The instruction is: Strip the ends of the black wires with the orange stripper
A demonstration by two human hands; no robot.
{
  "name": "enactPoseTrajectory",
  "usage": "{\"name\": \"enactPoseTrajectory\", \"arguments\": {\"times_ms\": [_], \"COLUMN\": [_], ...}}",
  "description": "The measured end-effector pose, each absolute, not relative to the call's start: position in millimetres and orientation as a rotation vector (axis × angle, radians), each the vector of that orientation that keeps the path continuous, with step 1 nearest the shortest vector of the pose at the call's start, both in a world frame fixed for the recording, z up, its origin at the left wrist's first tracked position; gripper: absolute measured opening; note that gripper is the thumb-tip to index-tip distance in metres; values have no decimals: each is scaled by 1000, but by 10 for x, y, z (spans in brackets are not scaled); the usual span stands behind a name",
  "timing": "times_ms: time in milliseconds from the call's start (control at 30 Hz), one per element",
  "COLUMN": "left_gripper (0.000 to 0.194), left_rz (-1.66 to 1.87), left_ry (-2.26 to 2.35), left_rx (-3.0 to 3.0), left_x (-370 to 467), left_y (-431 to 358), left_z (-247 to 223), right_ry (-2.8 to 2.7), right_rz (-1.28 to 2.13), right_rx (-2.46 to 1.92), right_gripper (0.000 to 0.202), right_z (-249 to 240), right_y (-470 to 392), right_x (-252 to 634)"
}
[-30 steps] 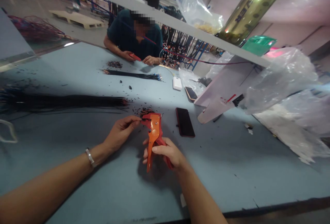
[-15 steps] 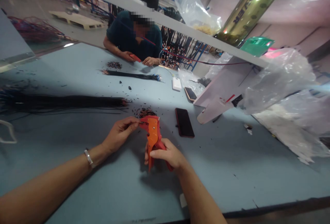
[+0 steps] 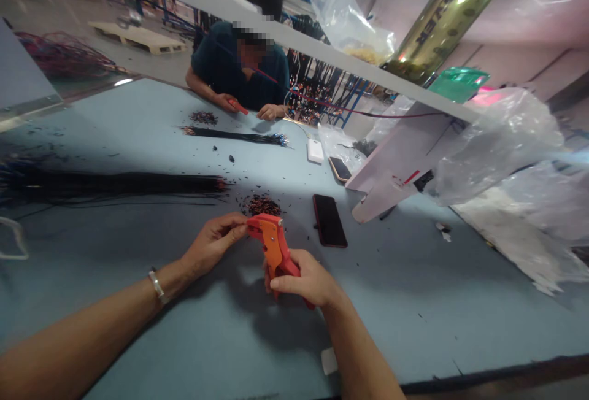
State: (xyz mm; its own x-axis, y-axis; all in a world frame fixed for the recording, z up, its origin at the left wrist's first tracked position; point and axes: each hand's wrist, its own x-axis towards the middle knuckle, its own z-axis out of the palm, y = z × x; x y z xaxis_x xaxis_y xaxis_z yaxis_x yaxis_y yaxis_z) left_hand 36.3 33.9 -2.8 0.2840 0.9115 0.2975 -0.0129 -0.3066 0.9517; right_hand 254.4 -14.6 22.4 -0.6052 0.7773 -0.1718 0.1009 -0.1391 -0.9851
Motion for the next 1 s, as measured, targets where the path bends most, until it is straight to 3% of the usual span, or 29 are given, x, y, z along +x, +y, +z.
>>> {"name": "enactPoseTrajectory", "arguments": {"times_ms": [767, 1000], "left_gripper": [22, 19], "left_rz": [1163, 1188], "left_ry": [891, 874], "left_rx": [1588, 1592], "left_x": [372, 369], "left_y": [325, 332], "left_z": [6, -41], "right_ry": [-1653, -1677], "right_rz": [1807, 1766], "right_rx": [-1010, -1016], "right_gripper": [41, 34], "right_z": [197, 208], "right_y": [-118, -123], "right_x": [2648, 2636]}}
